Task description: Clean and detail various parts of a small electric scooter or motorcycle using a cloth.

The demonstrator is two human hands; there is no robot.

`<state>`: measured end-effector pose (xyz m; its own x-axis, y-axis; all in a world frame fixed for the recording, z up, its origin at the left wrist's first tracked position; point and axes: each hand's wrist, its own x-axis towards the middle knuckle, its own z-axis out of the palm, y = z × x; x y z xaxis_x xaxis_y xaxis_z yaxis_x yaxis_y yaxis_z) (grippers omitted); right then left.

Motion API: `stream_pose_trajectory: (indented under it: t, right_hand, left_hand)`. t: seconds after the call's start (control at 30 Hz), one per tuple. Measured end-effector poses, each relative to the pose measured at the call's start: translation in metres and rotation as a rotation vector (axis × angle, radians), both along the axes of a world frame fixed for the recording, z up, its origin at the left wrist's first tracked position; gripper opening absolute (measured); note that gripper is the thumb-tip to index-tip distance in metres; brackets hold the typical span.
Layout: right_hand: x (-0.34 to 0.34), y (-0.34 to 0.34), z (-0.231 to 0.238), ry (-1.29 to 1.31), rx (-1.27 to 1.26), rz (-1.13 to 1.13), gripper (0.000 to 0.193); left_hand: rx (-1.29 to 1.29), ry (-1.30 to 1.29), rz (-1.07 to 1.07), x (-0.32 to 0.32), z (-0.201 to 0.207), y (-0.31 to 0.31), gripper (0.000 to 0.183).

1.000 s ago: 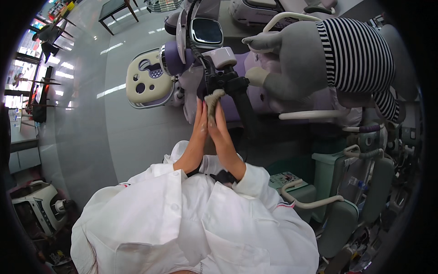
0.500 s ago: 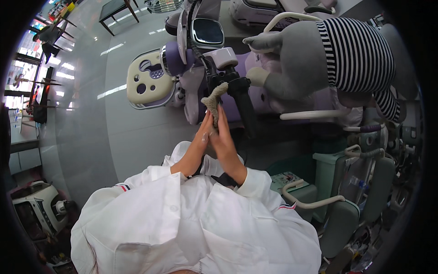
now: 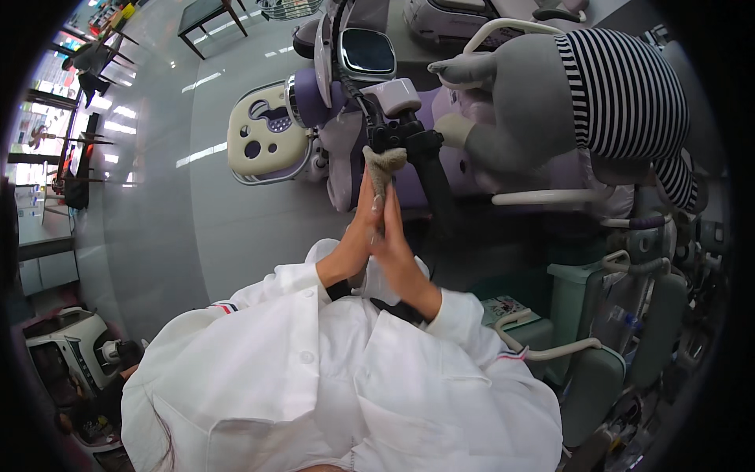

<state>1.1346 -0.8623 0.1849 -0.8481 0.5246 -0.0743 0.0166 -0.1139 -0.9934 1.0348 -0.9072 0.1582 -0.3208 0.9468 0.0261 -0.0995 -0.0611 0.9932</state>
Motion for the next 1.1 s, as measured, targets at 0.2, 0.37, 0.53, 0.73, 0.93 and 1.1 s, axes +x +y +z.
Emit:
stream_pose_trajectory:
  t: [0.2, 0.37, 0.53, 0.73, 0.93, 1.1]
  right_hand:
    - [-0.008, 0.000, -0.004, 0.045, -0.236, -0.019, 0.084]
    - [0.001, 0.003, -0.014, -0.021, -0.212, 0.034, 0.086]
    - [-0.009, 0.006, -0.008, 0.071, -0.422, 0.030, 0.085]
    - [-0.006, 0.007, -0.019, 0.066, -0.384, 0.043, 0.082]
    - [-0.008, 0.007, -0.024, 0.001, -0.860, -0.092, 0.057]
    - [0.021, -0.003, -0.005, -0.265, -0.170, -0.036, 0.041]
  left_hand:
    - [-0.052, -0.122, -0.107, -0.011, 0.010, -0.002, 0.070]
    - [-0.089, -0.027, -0.040, -0.005, 0.005, 0.002, 0.069]
    - [-0.085, -0.241, -0.147, -0.009, 0.012, -0.010, 0.069]
    - [-0.118, -0.044, -0.107, -0.005, 0.005, -0.011, 0.074]
    - [-0.075, -0.084, -0.031, -0.006, 0.007, -0.035, 0.067]
    - [-0.220, -0.200, -0.089, -0.022, 0.009, -0.053, 0.058]
